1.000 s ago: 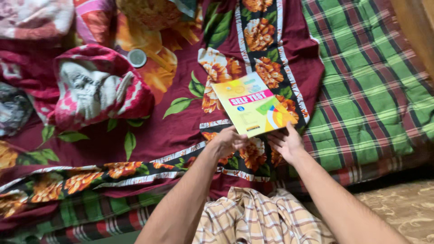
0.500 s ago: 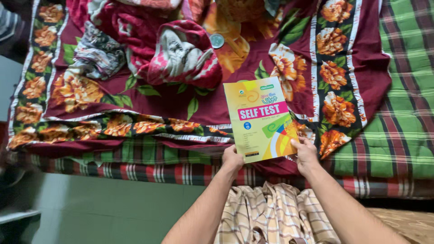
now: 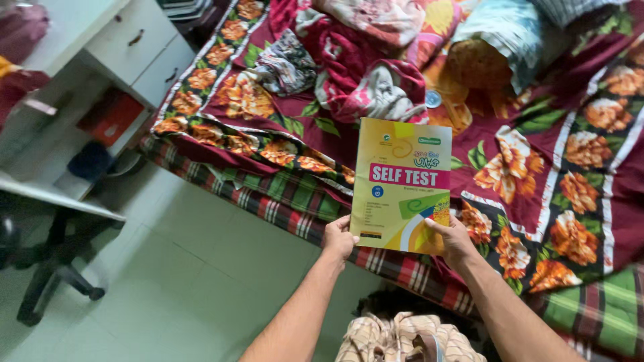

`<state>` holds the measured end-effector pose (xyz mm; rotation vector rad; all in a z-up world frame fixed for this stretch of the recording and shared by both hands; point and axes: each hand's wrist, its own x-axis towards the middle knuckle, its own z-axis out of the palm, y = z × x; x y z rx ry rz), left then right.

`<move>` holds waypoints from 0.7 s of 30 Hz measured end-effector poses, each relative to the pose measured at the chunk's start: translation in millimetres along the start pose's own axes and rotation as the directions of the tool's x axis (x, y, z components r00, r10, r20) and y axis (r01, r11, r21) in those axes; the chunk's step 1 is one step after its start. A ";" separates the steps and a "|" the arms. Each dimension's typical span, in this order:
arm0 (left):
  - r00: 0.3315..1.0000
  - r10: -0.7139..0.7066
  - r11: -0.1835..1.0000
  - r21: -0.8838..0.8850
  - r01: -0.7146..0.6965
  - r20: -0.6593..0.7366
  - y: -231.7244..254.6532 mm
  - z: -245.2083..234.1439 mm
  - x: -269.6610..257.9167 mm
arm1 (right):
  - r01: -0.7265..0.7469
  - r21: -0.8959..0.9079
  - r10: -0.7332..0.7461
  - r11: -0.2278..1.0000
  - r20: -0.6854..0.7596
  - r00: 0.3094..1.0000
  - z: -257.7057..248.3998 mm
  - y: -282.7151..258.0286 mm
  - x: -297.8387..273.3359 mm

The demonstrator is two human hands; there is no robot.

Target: The person picks up several pillows and books from a bed and places them on a nearby desk and chair. They also pick up a small mirror and a comb from the bed and place them on the headboard.

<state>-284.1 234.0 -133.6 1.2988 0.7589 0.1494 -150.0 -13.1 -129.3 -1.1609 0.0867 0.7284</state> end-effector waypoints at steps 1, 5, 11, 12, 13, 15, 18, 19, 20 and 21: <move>1.000 0.015 0.998 -0.057 -0.016 -0.015 7.2 -9.6 -1.7 | -0.003 -0.004 0.003 1.000 0.041 0.999 15.9 -9.6 -1.7; 0.988 0.076 0.994 -0.072 -0.087 -0.138 34.5 -47.1 -12.3 | -0.117 -0.114 0.136 0.987 0.177 0.975 76.7 -42.5 -10.6; 0.968 0.036 0.967 -0.235 -0.096 -0.249 61.9 -100.3 -29.4 | -0.032 -0.148 0.096 0.988 0.449 0.888 157.2 -68.6 1.3; 0.973 0.048 0.935 -0.331 -0.123 -0.228 66.4 -111.0 -33.0 | -0.029 -0.167 0.106 0.986 0.477 0.872 172.2 -73.4 8.8; 0.972 0.046 0.921 -0.367 -0.131 -0.230 70.1 -119.6 -36.9 | -0.024 -0.185 0.116 0.982 0.505 0.856 187.3 -78.3 16.6; 0.972 0.048 0.889 -0.434 -0.148 -0.232 77.6 -133.4 -45.3 | -0.036 -0.288 0.174 0.957 0.470 0.865 214.0 -86.6 27.8; 0.925 0.171 0.848 -0.427 -0.313 -0.338 92.1 -156.0 -49.7 | -0.032 -0.358 0.217 0.933 0.490 0.845 262.0 -91.3 45.7; 0.903 0.190 0.844 -0.406 -0.351 -0.387 96.9 -162.6 -49.5 | -0.026 -0.368 0.225 0.929 0.509 0.831 277.0 -92.2 51.1; 0.878 0.208 0.838 -0.383 -0.388 -0.432 100.4 -170.6 -48.6 | -0.015 -0.377 0.228 0.926 0.529 0.817 291.2 -91.7 55.9; 0.850 0.226 0.833 -0.358 -0.422 -0.476 103.6 -179.2 -47.9 | -0.003 -0.385 0.231 0.923 0.549 0.803 306.3 -90.2 60.2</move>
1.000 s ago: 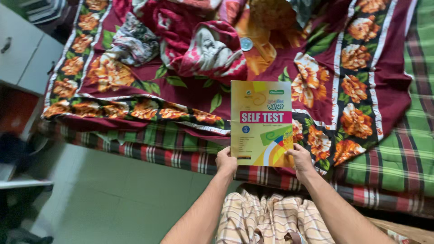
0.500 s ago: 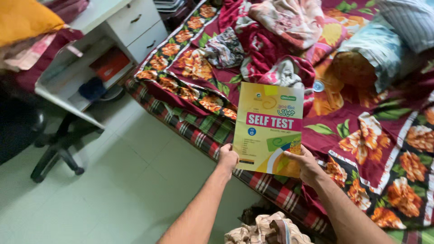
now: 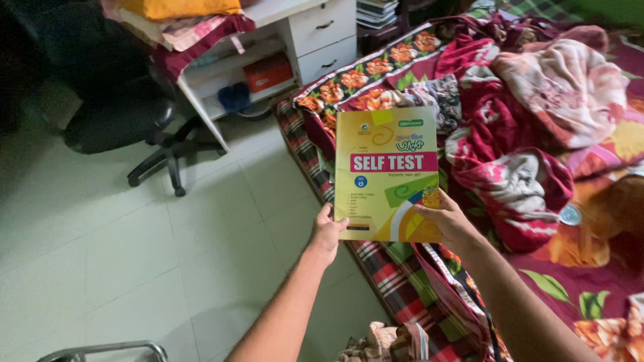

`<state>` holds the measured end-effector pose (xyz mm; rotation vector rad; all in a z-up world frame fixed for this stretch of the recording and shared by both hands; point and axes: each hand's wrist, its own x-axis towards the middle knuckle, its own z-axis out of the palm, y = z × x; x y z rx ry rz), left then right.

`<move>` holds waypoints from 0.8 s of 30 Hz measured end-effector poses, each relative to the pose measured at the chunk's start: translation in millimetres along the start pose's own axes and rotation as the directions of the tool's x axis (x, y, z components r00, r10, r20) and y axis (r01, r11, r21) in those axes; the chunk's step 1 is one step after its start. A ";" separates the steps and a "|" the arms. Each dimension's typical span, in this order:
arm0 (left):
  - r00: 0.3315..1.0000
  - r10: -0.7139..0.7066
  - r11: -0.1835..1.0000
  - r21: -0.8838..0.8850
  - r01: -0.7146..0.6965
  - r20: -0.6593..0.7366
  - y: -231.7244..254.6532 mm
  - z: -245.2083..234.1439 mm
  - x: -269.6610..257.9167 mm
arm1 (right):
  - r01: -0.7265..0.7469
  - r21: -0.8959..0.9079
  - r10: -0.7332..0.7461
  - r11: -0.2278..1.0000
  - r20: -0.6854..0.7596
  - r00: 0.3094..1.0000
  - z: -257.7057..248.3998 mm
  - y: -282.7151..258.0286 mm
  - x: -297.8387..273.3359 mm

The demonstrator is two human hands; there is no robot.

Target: The person picks up several pillows and books from a bed and places them on a nearby desk and chair. They also pick up a small mirror and a comb from the bed and place them on the headboard.

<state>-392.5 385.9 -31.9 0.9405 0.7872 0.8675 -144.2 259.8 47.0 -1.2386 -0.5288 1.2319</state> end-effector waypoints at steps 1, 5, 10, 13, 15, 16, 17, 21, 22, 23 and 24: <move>0.999 -0.004 0.999 -0.032 0.003 -0.047 6.5 -5.3 4.5 | 0.002 -0.013 -0.001 1.000 0.023 1.000 9.3 -4.6 10.5; 0.991 0.062 0.996 -0.064 -0.070 -0.120 35.4 -34.4 16.7 | 0.033 -0.058 -0.026 0.998 0.114 0.993 50.3 -14.9 49.2; 0.976 0.062 0.996 -0.043 -0.072 -0.211 83.2 -75.5 37.4 | 0.075 0.009 -0.075 0.997 0.280 0.957 108.0 -16.0 105.2; 0.960 0.032 0.998 -0.047 -0.047 -0.279 114.0 -109.1 66.0 | 0.086 -0.034 -0.072 0.996 0.305 0.950 153.1 -16.2 152.5; 0.950 0.053 0.997 -0.043 -0.069 -0.308 132.4 -138.0 94.5 | 0.103 -0.004 -0.095 0.995 0.350 0.932 188.6 -16.0 190.3; 0.943 0.075 0.996 -0.027 -0.088 -0.324 141.3 -154.2 110.4 | 0.109 0.012 -0.106 0.994 0.371 0.923 207.8 -15.3 209.2; 0.935 0.096 0.994 -0.009 -0.105 -0.341 150.9 -173.0 125.1 | 0.086 0.002 -0.081 0.996 0.356 0.931 228.9 -14.5 227.1; 0.916 0.215 0.969 -0.044 -0.244 -0.338 195.9 -242.3 180.4 | 0.039 -0.029 -0.028 0.999 0.317 0.948 318.0 -19.9 296.1; 0.916 0.195 0.974 -0.044 -0.224 -0.351 208.1 -259.2 194.4 | 0.038 -0.036 -0.025 0.999 0.310 0.950 337.4 -20.1 311.8; 0.914 0.173 0.979 -0.040 -0.201 -0.366 220.2 -276.9 206.2 | 0.047 -0.012 -0.040 0.999 0.346 0.937 353.5 -19.6 327.1; 0.912 0.150 0.983 -0.037 -0.177 -0.381 231.6 -292.3 217.3 | 0.054 0.013 -0.055 0.998 0.382 0.922 368.7 -20.4 343.4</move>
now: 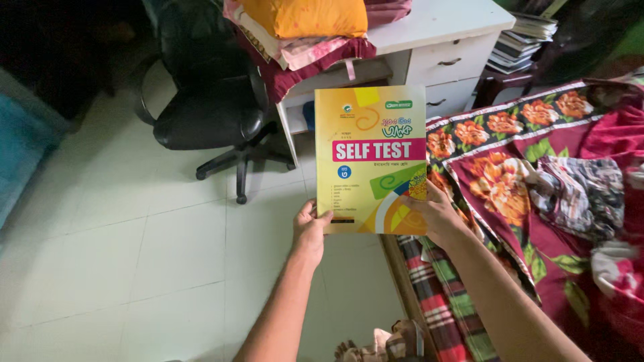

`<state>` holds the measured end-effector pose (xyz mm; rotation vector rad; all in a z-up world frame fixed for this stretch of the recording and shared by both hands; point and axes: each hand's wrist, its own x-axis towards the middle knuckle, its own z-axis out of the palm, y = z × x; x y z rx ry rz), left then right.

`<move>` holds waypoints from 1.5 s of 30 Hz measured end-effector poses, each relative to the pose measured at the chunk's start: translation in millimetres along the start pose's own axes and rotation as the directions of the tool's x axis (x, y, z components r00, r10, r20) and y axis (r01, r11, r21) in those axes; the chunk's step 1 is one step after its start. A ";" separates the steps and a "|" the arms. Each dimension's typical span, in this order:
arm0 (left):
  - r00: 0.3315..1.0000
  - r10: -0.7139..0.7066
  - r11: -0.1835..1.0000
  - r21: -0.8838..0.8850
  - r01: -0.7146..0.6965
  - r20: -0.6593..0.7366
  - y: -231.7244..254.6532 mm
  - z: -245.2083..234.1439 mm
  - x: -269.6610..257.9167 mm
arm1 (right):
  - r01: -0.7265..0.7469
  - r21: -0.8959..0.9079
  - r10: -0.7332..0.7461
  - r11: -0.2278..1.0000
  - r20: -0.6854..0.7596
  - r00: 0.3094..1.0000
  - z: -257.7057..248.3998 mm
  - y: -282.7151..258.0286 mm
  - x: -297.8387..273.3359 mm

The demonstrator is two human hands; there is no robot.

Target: The person picks up several pillows and books from a bed and places them on a nearby desk and chair. They also pick up a small mirror and a comb from the bed and place them on the headboard.

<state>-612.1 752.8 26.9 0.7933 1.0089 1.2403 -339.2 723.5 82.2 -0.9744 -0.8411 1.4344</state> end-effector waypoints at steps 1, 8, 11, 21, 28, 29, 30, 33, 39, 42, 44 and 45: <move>1.000 0.019 1.000 -0.022 -0.019 0.007 9.9 -6.3 16.3 | 0.013 0.014 -0.014 1.000 0.045 0.999 9.0 -0.8 20.7; 0.999 0.000 0.999 -0.050 -0.002 -0.041 64.6 -29.4 109.9 | 0.050 -0.080 -0.047 0.996 0.043 0.998 52.8 2.9 149.8; 0.999 0.000 0.999 -0.054 -0.002 -0.046 80.2 -39.5 162.9 | 0.042 -0.049 -0.038 0.998 0.096 0.995 63.2 6.5 213.8; 0.984 0.042 0.999 0.018 -0.046 0.172 128.7 -30.4 414.8 | -0.024 0.068 0.031 0.997 -0.104 0.994 46.3 -43.8 472.0; 0.960 0.084 0.941 -0.337 0.011 0.266 161.7 65.5 570.0 | 0.132 0.250 -0.102 0.959 -0.130 0.986 -6.7 -106.1 606.2; 0.960 0.068 0.928 -0.370 0.039 0.272 166.3 83.9 585.0 | 0.150 0.269 -0.100 0.951 -0.190 0.977 -16.0 -113.1 618.3; 0.959 0.052 0.913 -0.403 0.067 0.278 170.8 102.3 598.8 | 0.169 0.286 -0.098 0.943 -0.249 0.964 -24.7 -119.3 631.0; 0.901 0.024 0.970 -0.229 0.084 0.433 183.7 158.2 634.7 | 0.275 0.332 -0.159 0.902 -0.337 0.928 -55.6 -137.5 667.8; 0.755 -0.125 0.991 0.045 0.125 0.644 195.9 270.0 719.5 | 0.553 0.353 -0.384 0.754 -0.446 0.809 -128.4 -171.3 757.4; 0.790 -0.087 0.996 0.078 0.049 0.606 190.1 327.5 786.3 | 0.605 0.316 -0.420 0.731 -0.490 0.764 -163.4 -192.8 808.4; 0.840 0.049 0.974 0.162 -0.161 0.540 181.4 364.3 839.3 | 0.612 0.276 -0.418 0.741 -0.524 0.742 -179.9 -211.8 845.0; 0.848 0.125 0.942 0.207 -0.265 0.515 177.6 381.5 868.1 | 0.618 0.253 -0.428 0.744 -0.531 0.731 -184.6 -222.4 864.7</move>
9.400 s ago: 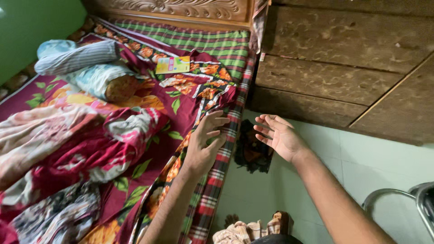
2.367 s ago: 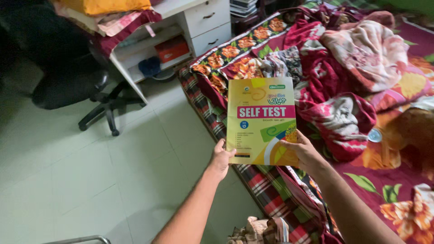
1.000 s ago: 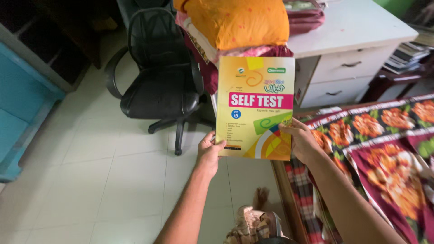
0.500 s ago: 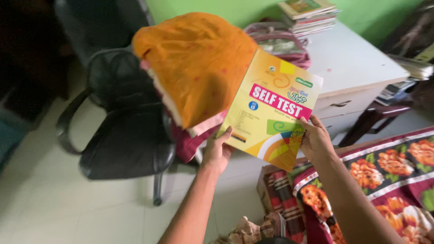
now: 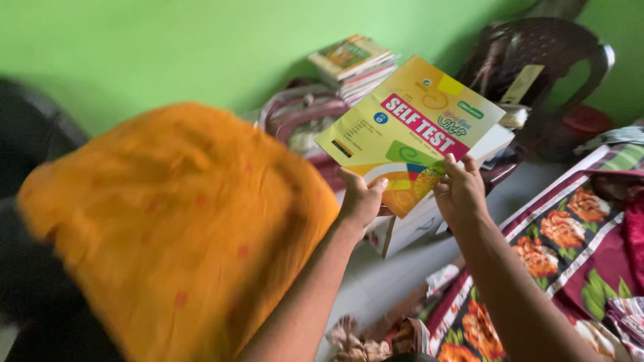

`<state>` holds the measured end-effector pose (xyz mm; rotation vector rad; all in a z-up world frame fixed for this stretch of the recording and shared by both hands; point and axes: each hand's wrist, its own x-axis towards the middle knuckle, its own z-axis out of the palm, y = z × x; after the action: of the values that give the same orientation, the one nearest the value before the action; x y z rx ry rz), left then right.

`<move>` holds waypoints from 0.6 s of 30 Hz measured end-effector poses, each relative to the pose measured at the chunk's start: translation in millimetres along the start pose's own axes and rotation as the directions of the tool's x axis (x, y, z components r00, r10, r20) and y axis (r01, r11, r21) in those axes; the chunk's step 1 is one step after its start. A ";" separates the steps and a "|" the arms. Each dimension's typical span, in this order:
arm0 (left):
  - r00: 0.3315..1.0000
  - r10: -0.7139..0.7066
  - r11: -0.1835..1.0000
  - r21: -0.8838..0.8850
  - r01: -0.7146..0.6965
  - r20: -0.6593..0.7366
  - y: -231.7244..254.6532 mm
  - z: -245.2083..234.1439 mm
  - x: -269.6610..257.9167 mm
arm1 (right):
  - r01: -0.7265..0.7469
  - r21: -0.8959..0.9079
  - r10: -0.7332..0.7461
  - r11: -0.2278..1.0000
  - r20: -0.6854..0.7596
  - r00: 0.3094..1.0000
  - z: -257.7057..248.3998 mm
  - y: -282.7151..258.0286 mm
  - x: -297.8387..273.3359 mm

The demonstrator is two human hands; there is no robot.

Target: The person picks up several pillows and books from a bed and places them on a nearby desk and chair. They also pick up a small mirror and a comb from the bed and place them on the headboard.

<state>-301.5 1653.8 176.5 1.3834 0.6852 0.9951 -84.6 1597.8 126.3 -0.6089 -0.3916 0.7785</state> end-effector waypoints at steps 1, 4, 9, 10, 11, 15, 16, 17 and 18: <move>1.000 -0.010 1.000 0.017 0.011 -0.016 -7.7 0.3 33.0 | 0.016 -0.018 -0.016 1.000 -0.004 1.000 8.0 -0.2 20.4; 0.997 0.045 0.999 0.010 -0.044 -0.068 -26.5 -1.7 143.8 | -0.022 0.022 0.023 1.000 -0.064 0.998 44.7 4.8 79.2; 0.987 -0.137 0.972 -0.203 0.116 -0.090 -59.9 -22.8 310.3 | -0.111 -0.190 0.120 0.975 0.036 0.992 102.1 17.1 163.4; 0.989 -0.118 0.975 -0.200 0.099 -0.086 -66.7 -29.1 333.7 | -0.114 -0.236 0.137 0.965 0.084 0.987 110.1 20.0 176.3; 0.992 -0.099 0.977 -0.197 0.081 -0.082 -72.3 -35.1 355.6 | -0.130 -0.252 0.144 0.959 0.036 0.989 117.6 23.5 189.3; 0.942 -0.317 0.898 -0.356 0.260 -0.113 -91.2 -54.7 418.0 | -0.211 -0.304 0.181 0.929 -0.124 0.976 130.3 37.8 229.3; 0.929 -0.353 0.873 -0.394 0.286 -0.108 -95.0 -59.0 431.1 | -0.232 -0.316 0.191 0.920 -0.153 0.969 130.9 42.7 239.4; 0.916 -0.389 0.847 -0.430 0.312 -0.102 -99.0 -62.9 444.0 | -0.245 -0.335 0.199 0.910 -0.166 0.966 130.7 48.0 249.6; 0.901 -0.425 0.819 -0.463 0.339 -0.092 -103.7 -66.6 456.6 | -0.259 -0.351 0.206 0.900 -0.182 0.961 128.7 53.5 258.1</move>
<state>-135.3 2094.9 138.4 0.7182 0.7894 0.8903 -13.2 1867.3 217.5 -1.0778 -0.3415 0.8920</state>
